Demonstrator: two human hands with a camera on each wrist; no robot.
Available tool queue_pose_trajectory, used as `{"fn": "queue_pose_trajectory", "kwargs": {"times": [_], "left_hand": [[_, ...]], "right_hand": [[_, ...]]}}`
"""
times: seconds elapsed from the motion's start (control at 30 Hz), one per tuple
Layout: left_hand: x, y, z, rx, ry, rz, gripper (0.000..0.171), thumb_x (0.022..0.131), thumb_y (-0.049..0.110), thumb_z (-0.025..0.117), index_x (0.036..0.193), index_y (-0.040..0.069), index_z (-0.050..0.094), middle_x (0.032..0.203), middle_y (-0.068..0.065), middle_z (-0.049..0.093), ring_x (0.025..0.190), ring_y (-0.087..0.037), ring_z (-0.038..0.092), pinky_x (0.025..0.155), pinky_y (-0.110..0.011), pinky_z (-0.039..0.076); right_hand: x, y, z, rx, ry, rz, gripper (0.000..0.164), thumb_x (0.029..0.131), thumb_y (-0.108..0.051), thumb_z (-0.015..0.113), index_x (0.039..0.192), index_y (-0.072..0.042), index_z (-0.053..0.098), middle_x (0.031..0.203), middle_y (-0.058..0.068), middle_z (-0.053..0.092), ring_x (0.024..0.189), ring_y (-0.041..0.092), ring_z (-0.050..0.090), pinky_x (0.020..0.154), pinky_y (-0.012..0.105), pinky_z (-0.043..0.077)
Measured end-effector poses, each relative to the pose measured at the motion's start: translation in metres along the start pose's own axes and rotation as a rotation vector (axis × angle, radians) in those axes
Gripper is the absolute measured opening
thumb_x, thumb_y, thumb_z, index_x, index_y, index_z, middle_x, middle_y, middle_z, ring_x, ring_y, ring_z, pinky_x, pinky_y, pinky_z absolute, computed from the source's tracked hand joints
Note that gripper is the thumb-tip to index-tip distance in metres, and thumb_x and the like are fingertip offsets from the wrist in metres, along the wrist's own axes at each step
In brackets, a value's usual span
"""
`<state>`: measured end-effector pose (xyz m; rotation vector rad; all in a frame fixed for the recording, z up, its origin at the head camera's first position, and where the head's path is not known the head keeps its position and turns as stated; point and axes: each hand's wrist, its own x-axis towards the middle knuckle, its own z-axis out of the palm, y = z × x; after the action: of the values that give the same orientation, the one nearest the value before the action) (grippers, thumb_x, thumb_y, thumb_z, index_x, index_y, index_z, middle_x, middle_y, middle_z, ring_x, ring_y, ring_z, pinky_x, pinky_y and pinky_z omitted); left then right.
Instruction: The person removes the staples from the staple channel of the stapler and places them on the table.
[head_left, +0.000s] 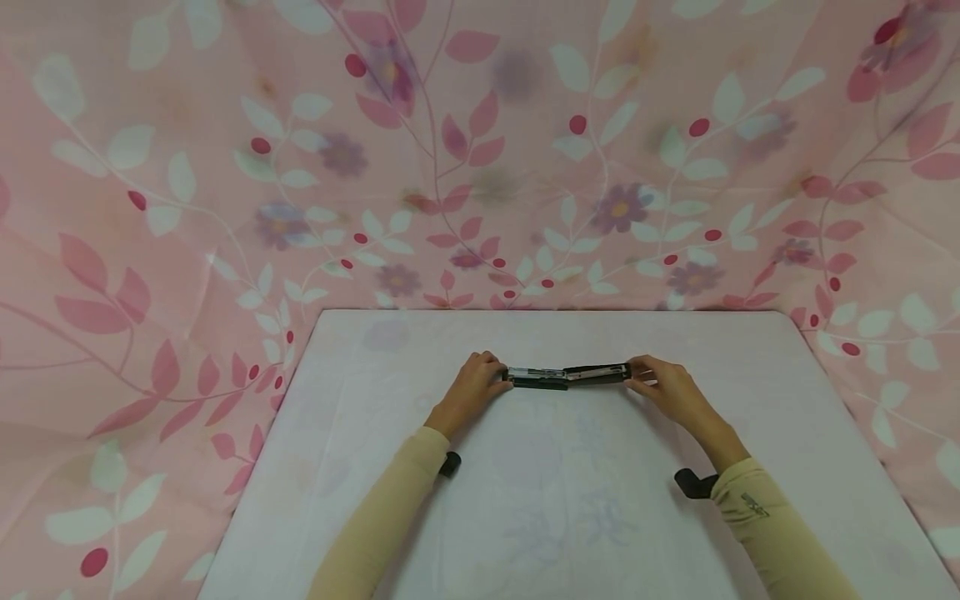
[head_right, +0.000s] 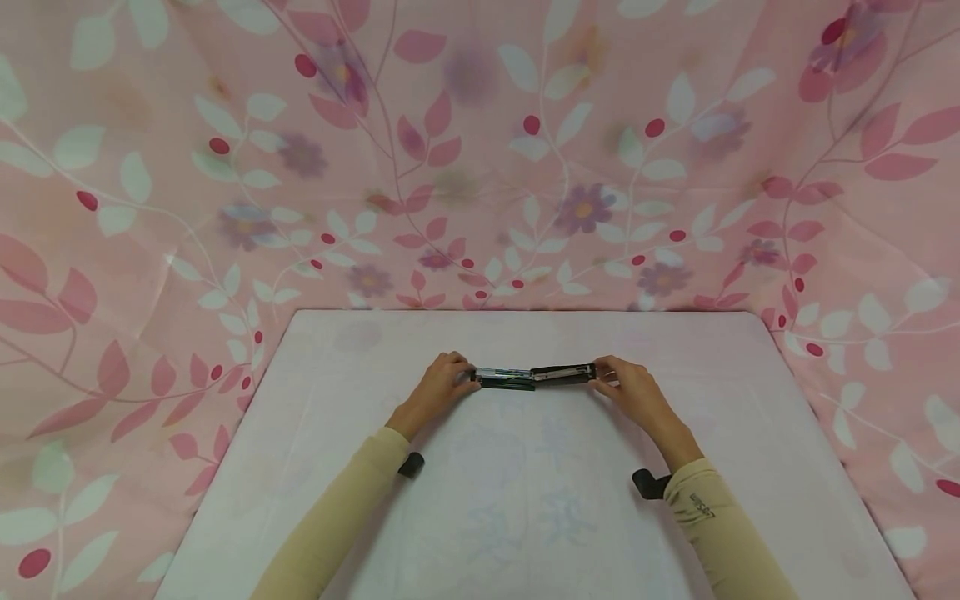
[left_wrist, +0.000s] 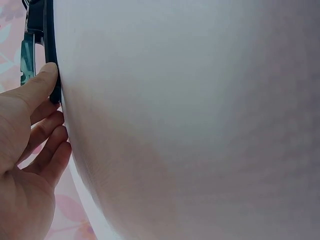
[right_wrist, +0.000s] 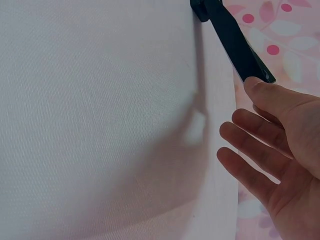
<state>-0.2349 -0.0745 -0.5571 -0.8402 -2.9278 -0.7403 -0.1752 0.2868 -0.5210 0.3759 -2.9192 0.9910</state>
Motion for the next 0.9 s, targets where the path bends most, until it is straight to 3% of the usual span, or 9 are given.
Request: {"fn": "queue_pose_trajectory", "kwargs": {"times": [0.33, 0.53, 0.73, 0.9], "left_hand": [[0.000, -0.001, 0.002, 0.006, 0.007, 0.005, 0.035, 0.088, 0.032, 0.073, 0.112, 0.006, 0.072, 0.109, -0.007, 0.064, 0.101, -0.023, 0.055, 0.092, -0.035, 0.048], [0.000, -0.001, 0.001, 0.004, -0.003, 0.001, 0.035, 0.089, 0.033, 0.072, 0.112, 0.007, 0.072, 0.110, -0.007, 0.064, 0.101, -0.023, 0.055, 0.093, -0.035, 0.048], [0.000, -0.001, -0.001, -0.006, -0.008, -0.007, 0.035, 0.089, 0.033, 0.072, 0.113, 0.007, 0.072, 0.111, -0.006, 0.063, 0.102, -0.022, 0.055, 0.094, -0.035, 0.048], [0.000, -0.001, 0.000, 0.002, -0.009, -0.005, 0.036, 0.089, 0.035, 0.072, 0.113, 0.008, 0.072, 0.111, -0.005, 0.064, 0.102, -0.021, 0.055, 0.093, -0.034, 0.048]], "right_hand": [[-0.001, -0.003, -0.001, -0.008, 0.002, -0.003, 0.037, 0.091, -0.013, 0.070, 0.123, 0.003, 0.060, 0.111, 0.022, 0.069, 0.101, 0.038, 0.069, 0.085, 0.053, 0.054], [0.001, -0.011, -0.004, -0.058, 0.006, -0.003, 0.048, 0.090, -0.020, 0.072, 0.131, 0.001, 0.057, 0.120, 0.023, 0.067, 0.111, 0.039, 0.063, 0.088, 0.053, 0.053], [0.010, -0.026, -0.003, -0.147, 0.021, -0.050, 0.050, 0.088, -0.027, 0.074, 0.130, -0.004, 0.060, 0.129, 0.022, 0.061, 0.122, 0.043, 0.053, 0.101, 0.061, 0.041], [0.019, -0.042, 0.007, -0.156, 0.025, -0.095, 0.045, 0.087, -0.026, 0.075, 0.126, -0.007, 0.064, 0.132, 0.021, 0.058, 0.130, 0.042, 0.047, 0.105, 0.062, 0.037]]}}
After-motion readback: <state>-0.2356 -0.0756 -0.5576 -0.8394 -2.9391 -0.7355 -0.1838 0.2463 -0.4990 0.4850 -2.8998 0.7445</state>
